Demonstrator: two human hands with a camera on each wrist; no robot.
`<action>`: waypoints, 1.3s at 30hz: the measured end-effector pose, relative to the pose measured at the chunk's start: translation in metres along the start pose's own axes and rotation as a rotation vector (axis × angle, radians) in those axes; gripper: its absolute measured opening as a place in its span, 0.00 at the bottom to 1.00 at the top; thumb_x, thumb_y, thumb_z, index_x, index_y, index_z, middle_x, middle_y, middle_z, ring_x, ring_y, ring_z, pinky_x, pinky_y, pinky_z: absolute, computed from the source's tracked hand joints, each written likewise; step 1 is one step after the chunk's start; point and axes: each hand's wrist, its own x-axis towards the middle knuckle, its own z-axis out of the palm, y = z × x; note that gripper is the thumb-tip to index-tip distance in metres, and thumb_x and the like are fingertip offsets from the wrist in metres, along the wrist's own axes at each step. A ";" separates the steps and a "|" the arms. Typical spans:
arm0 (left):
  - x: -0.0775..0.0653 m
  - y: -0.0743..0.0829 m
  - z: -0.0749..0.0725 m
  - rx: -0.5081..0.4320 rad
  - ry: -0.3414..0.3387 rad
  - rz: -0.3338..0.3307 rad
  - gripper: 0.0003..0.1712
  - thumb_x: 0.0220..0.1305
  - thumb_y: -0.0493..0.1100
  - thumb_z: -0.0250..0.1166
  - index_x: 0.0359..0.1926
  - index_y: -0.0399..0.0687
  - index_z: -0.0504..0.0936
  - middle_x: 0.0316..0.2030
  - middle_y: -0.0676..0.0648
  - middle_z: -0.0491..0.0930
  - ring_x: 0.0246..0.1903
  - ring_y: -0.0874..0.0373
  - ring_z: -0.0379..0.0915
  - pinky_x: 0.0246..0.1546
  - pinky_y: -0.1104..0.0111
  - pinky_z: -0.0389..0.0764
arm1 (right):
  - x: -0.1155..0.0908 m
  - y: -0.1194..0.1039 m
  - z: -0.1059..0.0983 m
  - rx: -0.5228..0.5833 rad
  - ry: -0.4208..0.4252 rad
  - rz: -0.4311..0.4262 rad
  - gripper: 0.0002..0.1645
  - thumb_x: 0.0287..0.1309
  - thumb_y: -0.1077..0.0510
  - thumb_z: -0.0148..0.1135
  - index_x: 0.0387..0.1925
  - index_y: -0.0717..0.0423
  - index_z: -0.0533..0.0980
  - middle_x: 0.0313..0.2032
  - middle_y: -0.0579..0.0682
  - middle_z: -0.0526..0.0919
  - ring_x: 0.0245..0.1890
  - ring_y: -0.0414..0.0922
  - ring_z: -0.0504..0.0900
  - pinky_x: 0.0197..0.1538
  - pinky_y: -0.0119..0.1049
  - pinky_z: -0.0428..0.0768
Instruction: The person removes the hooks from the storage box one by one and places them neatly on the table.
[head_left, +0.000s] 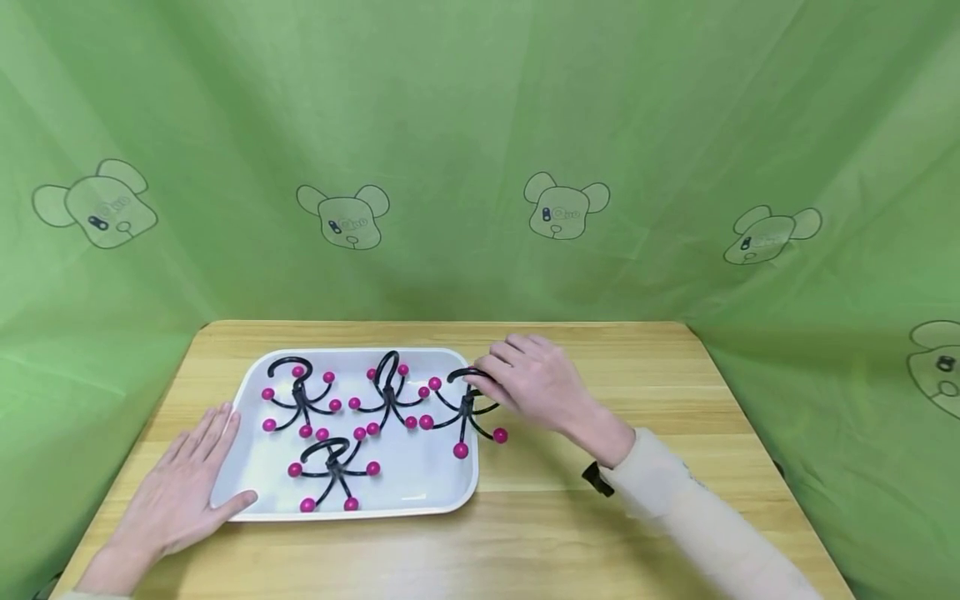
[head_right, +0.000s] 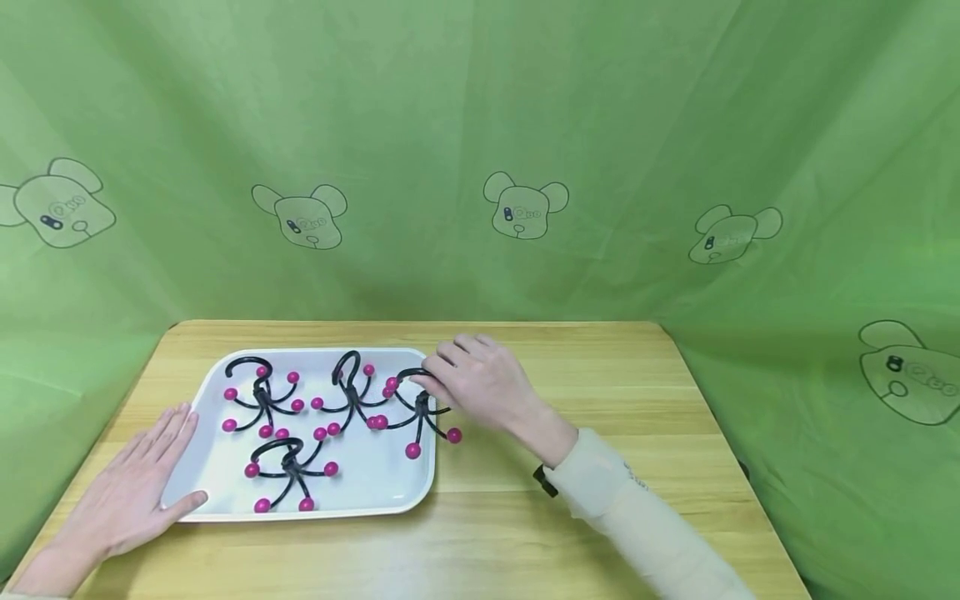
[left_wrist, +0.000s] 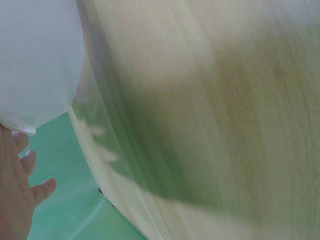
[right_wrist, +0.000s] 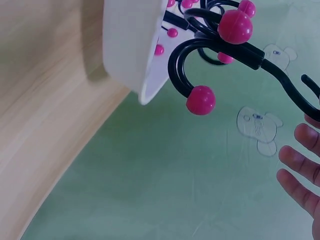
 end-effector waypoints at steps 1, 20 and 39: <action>0.000 0.000 0.000 0.001 0.000 0.000 0.67 0.62 0.71 0.66 0.85 0.39 0.44 0.86 0.45 0.33 0.84 0.62 0.15 0.80 0.75 0.15 | -0.001 0.002 -0.001 -0.001 0.002 0.004 0.33 0.83 0.39 0.42 0.32 0.49 0.84 0.28 0.44 0.88 0.29 0.45 0.86 0.35 0.36 0.88; -0.001 0.001 -0.001 -0.002 -0.009 -0.008 0.67 0.62 0.72 0.65 0.85 0.39 0.45 0.86 0.45 0.33 0.85 0.60 0.18 0.79 0.75 0.15 | -0.034 0.047 -0.003 -0.040 0.026 0.033 0.36 0.82 0.35 0.41 0.30 0.52 0.84 0.27 0.48 0.89 0.27 0.47 0.86 0.31 0.38 0.87; 0.000 0.001 -0.001 0.001 -0.011 -0.016 0.66 0.63 0.73 0.64 0.84 0.38 0.46 0.86 0.45 0.34 0.85 0.60 0.18 0.79 0.76 0.15 | -0.061 0.074 0.025 0.019 -0.069 0.063 0.27 0.77 0.39 0.55 0.30 0.53 0.83 0.28 0.49 0.88 0.27 0.47 0.84 0.28 0.37 0.84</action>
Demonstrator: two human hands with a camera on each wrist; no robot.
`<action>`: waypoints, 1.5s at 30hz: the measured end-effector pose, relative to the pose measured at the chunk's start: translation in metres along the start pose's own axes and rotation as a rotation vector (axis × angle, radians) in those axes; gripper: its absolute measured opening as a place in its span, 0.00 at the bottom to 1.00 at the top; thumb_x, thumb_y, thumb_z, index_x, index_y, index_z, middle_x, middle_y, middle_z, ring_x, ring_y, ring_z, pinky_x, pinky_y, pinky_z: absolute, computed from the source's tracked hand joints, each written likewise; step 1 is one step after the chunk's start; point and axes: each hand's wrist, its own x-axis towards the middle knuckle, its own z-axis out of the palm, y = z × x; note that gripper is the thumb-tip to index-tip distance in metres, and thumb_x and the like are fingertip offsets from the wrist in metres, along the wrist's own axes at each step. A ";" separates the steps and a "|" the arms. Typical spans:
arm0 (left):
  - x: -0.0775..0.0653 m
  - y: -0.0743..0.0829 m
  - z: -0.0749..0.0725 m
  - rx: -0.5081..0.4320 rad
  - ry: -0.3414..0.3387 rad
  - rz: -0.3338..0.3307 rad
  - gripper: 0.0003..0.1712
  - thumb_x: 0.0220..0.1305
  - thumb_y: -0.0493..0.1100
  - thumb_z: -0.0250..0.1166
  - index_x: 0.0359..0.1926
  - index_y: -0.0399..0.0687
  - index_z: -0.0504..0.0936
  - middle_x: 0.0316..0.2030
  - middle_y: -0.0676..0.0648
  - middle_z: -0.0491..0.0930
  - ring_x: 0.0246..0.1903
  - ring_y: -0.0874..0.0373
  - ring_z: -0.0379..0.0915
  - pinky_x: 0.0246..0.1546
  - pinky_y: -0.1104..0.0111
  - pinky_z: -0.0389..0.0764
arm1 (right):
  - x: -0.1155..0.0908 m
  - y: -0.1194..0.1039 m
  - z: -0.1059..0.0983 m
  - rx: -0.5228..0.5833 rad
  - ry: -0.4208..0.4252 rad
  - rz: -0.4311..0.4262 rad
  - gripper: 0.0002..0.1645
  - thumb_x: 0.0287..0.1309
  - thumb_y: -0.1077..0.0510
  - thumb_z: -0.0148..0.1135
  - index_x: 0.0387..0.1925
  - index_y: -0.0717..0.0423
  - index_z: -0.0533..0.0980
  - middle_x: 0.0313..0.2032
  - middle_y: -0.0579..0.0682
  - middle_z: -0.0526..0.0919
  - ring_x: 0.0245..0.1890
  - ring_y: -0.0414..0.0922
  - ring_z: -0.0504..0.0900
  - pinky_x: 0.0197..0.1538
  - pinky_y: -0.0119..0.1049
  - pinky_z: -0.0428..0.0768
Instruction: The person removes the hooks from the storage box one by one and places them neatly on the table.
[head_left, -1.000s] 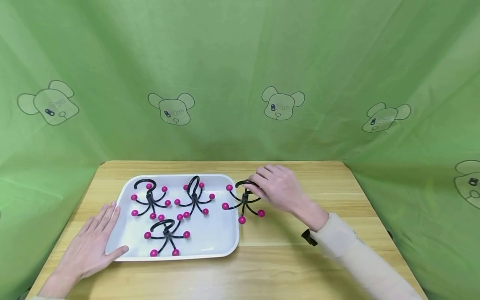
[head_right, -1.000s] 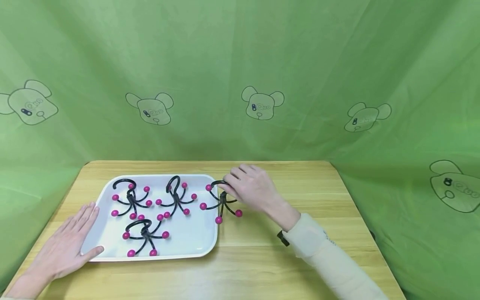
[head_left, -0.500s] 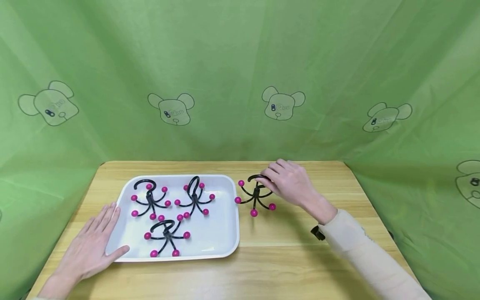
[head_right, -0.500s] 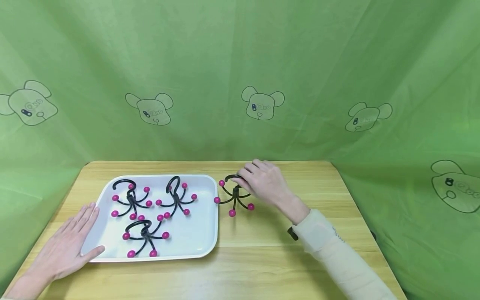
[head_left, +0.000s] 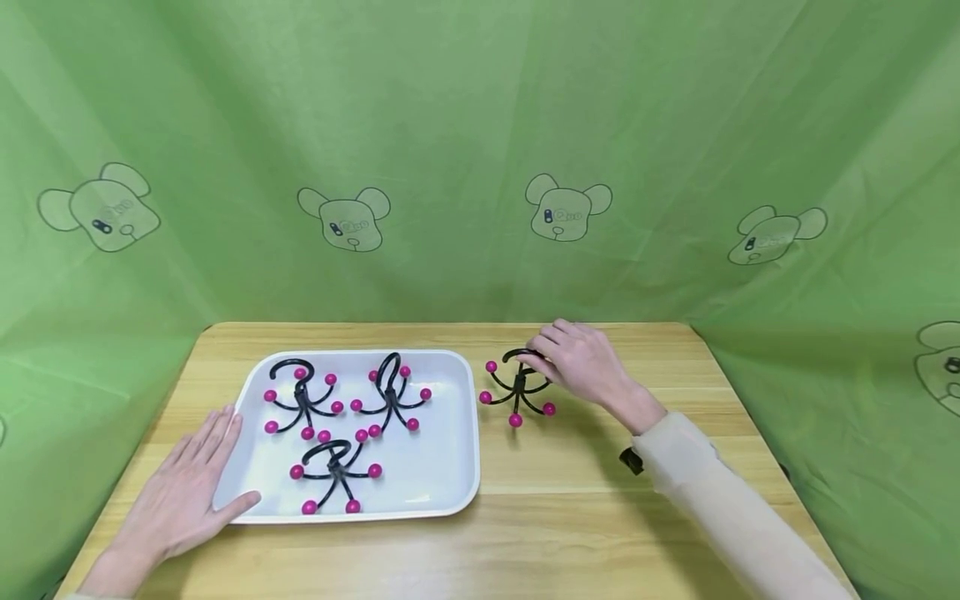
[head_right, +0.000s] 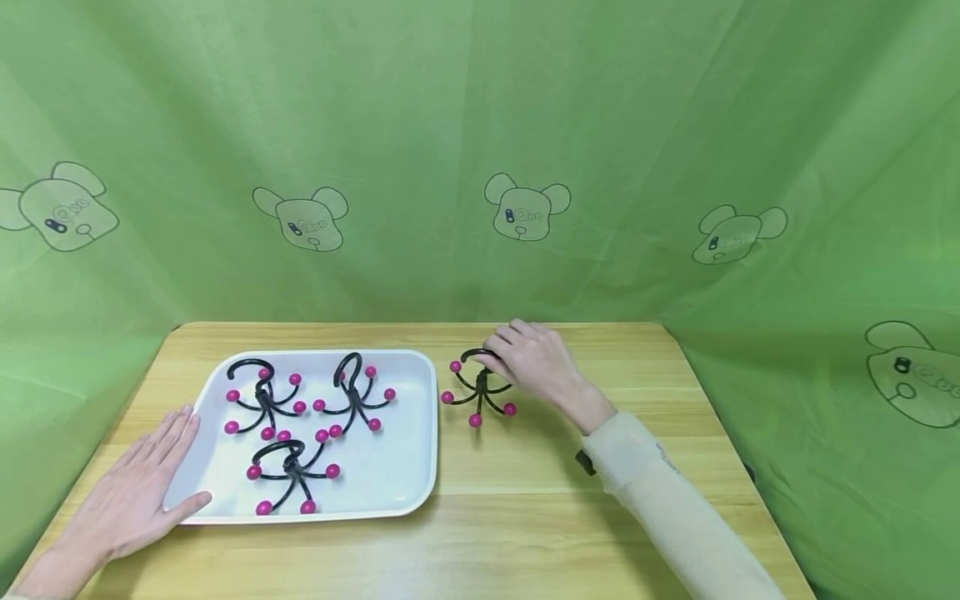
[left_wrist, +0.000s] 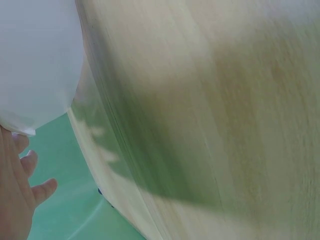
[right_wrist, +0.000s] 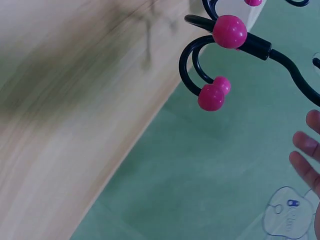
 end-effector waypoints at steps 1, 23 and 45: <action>0.000 0.000 0.000 0.000 -0.001 -0.001 0.66 0.63 0.73 0.64 0.85 0.38 0.46 0.86 0.45 0.34 0.85 0.61 0.17 0.79 0.76 0.15 | -0.002 0.002 0.002 0.005 -0.009 -0.001 0.25 0.75 0.40 0.57 0.31 0.53 0.83 0.28 0.49 0.87 0.27 0.47 0.84 0.28 0.37 0.84; 0.001 0.001 -0.001 0.005 -0.013 0.005 0.66 0.63 0.72 0.64 0.84 0.38 0.46 0.86 0.43 0.37 0.82 0.68 0.13 0.78 0.78 0.15 | -0.028 0.019 0.036 0.029 -0.154 0.182 0.46 0.76 0.27 0.30 0.39 0.54 0.86 0.38 0.54 0.92 0.37 0.52 0.92 0.40 0.45 0.91; 0.000 0.001 0.000 0.006 -0.008 0.000 0.66 0.62 0.72 0.65 0.84 0.37 0.46 0.86 0.45 0.34 0.82 0.68 0.12 0.77 0.79 0.15 | -0.027 0.019 0.033 0.065 -0.303 0.303 0.24 0.67 0.41 0.67 0.54 0.53 0.84 0.49 0.56 0.90 0.48 0.54 0.89 0.45 0.46 0.91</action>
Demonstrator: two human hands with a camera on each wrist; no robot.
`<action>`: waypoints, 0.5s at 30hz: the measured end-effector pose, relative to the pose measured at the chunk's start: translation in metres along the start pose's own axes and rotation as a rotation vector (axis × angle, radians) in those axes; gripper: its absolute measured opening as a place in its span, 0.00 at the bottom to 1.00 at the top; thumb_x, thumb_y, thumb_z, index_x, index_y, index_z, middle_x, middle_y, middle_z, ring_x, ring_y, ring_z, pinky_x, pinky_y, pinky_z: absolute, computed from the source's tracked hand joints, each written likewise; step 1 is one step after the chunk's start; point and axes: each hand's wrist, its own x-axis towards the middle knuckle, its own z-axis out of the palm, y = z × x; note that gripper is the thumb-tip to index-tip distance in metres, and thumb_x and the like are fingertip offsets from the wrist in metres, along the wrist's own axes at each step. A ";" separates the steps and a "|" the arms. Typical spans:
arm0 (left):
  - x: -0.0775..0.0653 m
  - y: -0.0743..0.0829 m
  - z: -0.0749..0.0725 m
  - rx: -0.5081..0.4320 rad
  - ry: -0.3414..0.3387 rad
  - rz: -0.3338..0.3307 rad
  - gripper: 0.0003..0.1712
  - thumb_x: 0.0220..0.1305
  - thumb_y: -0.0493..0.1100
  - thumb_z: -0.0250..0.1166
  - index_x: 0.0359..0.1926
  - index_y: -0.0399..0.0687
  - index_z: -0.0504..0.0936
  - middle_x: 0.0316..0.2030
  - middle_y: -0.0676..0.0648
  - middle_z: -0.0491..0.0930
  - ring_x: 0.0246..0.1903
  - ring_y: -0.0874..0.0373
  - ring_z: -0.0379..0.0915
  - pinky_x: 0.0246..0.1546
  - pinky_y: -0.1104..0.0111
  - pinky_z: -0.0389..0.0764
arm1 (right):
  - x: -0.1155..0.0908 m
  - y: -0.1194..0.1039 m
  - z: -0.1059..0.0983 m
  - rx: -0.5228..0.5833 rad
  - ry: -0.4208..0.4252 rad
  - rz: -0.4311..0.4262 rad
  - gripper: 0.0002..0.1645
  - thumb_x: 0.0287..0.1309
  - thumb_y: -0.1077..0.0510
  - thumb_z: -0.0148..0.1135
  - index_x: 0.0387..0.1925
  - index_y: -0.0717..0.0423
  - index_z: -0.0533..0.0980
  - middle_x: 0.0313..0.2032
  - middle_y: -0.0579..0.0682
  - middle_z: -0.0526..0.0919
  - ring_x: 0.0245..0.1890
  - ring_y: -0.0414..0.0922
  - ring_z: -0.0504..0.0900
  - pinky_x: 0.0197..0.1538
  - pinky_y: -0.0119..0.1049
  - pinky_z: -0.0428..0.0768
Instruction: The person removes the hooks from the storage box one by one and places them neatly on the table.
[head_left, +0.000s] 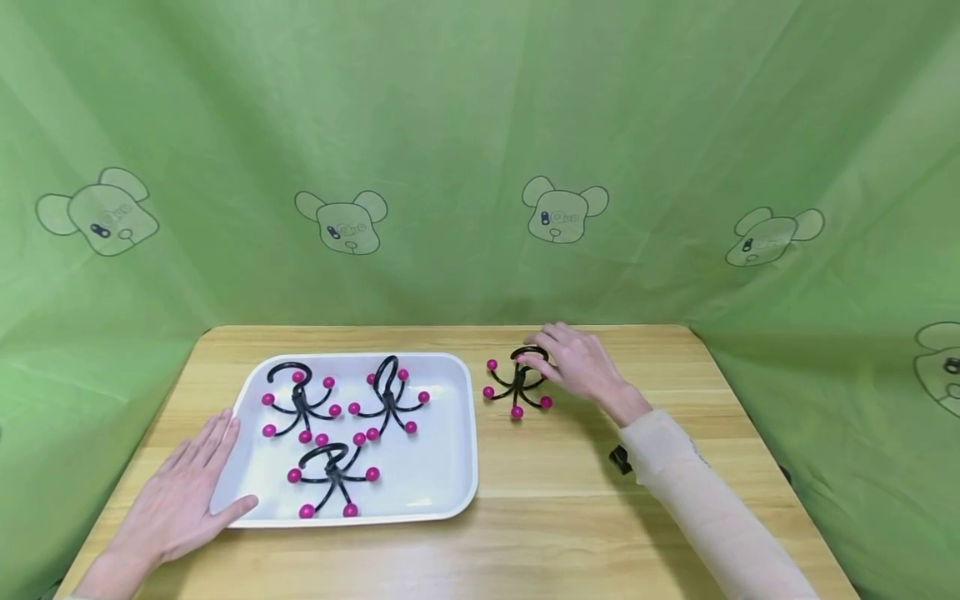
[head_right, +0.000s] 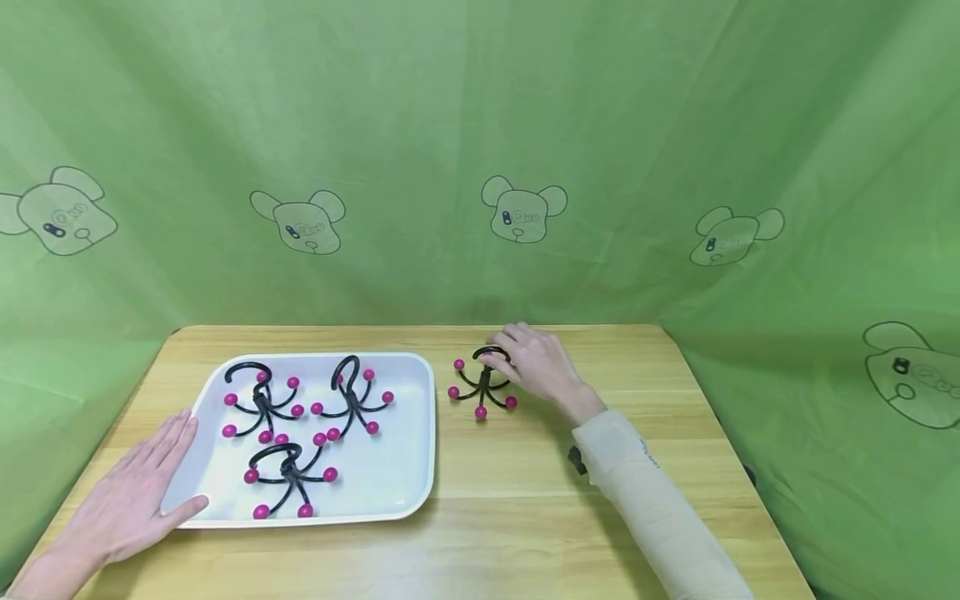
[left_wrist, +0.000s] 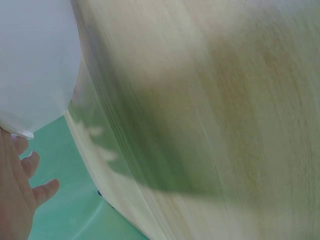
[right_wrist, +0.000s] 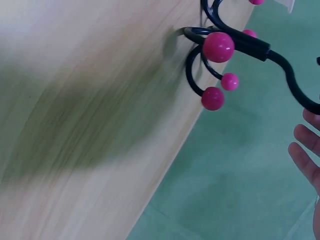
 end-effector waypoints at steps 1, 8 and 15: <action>0.000 0.000 0.000 0.001 0.001 0.000 0.66 0.62 0.72 0.65 0.84 0.37 0.46 0.86 0.45 0.33 0.81 0.69 0.11 0.77 0.79 0.15 | 0.000 -0.002 -0.002 0.001 -0.012 0.008 0.25 0.68 0.41 0.66 0.55 0.53 0.84 0.49 0.56 0.90 0.49 0.54 0.88 0.44 0.46 0.91; 0.000 0.000 -0.001 -0.003 0.012 0.006 0.66 0.63 0.72 0.65 0.84 0.38 0.47 0.86 0.40 0.40 0.81 0.70 0.12 0.77 0.79 0.15 | 0.007 -0.014 -0.015 -0.014 -0.031 -0.024 0.32 0.72 0.36 0.59 0.62 0.54 0.81 0.53 0.56 0.88 0.51 0.53 0.87 0.47 0.46 0.90; 0.000 0.000 0.000 -0.006 0.017 0.006 0.66 0.62 0.72 0.65 0.85 0.39 0.46 0.85 0.37 0.45 0.81 0.70 0.12 0.77 0.80 0.15 | 0.020 -0.030 -0.022 -0.010 0.034 -0.120 0.44 0.76 0.26 0.40 0.64 0.55 0.79 0.50 0.55 0.88 0.47 0.51 0.86 0.48 0.43 0.89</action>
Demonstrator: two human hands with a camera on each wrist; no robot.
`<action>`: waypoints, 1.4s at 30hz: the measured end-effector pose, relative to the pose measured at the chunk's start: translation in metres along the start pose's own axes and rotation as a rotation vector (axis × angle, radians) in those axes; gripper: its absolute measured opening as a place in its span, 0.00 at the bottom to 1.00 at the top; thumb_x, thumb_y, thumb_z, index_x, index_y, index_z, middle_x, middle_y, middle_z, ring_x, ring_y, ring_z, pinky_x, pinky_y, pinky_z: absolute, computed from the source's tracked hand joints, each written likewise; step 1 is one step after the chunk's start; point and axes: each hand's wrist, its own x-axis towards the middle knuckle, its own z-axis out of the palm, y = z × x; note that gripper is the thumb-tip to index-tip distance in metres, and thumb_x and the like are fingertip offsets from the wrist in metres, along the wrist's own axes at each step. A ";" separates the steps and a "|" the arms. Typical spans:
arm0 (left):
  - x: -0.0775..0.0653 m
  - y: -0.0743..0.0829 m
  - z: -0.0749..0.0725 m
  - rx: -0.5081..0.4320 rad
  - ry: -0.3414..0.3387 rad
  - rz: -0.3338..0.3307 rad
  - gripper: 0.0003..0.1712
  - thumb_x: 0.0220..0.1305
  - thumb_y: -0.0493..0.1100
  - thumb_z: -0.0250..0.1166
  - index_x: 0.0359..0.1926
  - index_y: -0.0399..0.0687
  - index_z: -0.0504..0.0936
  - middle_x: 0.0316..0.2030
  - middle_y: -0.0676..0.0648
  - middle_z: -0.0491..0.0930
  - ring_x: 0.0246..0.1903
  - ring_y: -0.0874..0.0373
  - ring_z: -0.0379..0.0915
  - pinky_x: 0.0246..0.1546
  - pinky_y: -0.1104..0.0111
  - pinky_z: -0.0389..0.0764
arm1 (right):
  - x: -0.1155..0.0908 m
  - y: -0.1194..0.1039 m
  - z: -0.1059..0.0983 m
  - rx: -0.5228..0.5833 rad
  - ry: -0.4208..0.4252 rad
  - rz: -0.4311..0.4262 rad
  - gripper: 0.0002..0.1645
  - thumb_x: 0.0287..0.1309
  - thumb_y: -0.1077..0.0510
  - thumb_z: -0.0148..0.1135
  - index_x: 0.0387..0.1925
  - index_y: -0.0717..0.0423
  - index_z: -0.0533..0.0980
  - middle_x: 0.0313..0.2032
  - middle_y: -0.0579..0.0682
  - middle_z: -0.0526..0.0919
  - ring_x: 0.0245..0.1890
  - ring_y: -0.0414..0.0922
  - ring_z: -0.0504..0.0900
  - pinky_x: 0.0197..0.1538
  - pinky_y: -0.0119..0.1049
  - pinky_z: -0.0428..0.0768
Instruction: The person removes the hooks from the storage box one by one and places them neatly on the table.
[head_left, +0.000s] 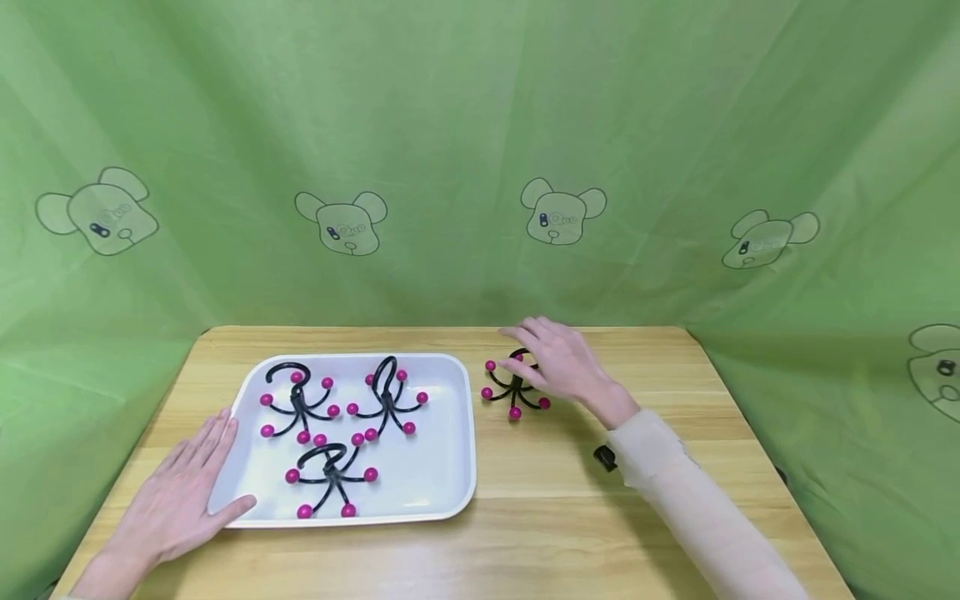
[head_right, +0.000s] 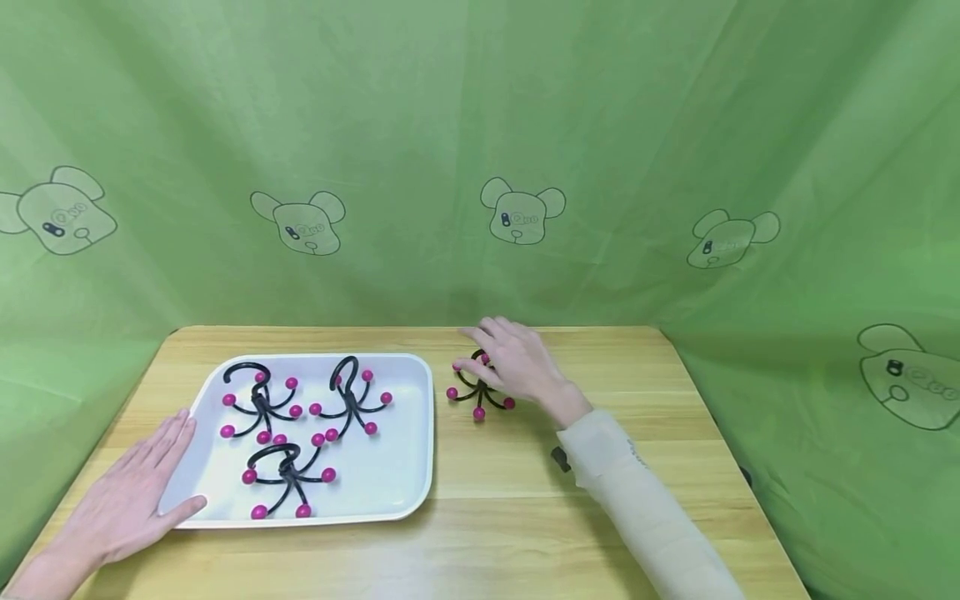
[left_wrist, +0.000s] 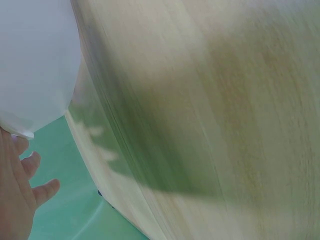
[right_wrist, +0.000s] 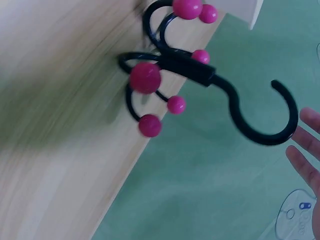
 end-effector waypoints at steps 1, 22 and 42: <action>0.000 0.000 0.000 0.000 -0.001 -0.001 0.66 0.62 0.72 0.65 0.85 0.39 0.46 0.85 0.37 0.45 0.81 0.70 0.12 0.77 0.80 0.15 | 0.002 -0.002 0.000 0.004 0.013 -0.013 0.43 0.76 0.26 0.42 0.63 0.55 0.79 0.50 0.55 0.88 0.46 0.50 0.86 0.47 0.42 0.89; 0.000 0.000 -0.001 -0.001 0.000 -0.004 0.66 0.62 0.72 0.65 0.85 0.39 0.47 0.86 0.42 0.38 0.81 0.70 0.12 0.77 0.79 0.15 | 0.060 -0.060 0.006 0.044 -0.077 -0.136 0.43 0.77 0.26 0.40 0.67 0.52 0.77 0.55 0.52 0.87 0.51 0.48 0.86 0.54 0.40 0.88; 0.000 0.000 0.000 -0.005 -0.011 -0.011 0.66 0.62 0.72 0.66 0.84 0.38 0.48 0.86 0.41 0.40 0.81 0.71 0.12 0.76 0.80 0.15 | 0.093 -0.092 0.038 0.062 -0.206 -0.194 0.33 0.75 0.33 0.54 0.69 0.48 0.76 0.60 0.49 0.86 0.59 0.45 0.85 0.64 0.40 0.85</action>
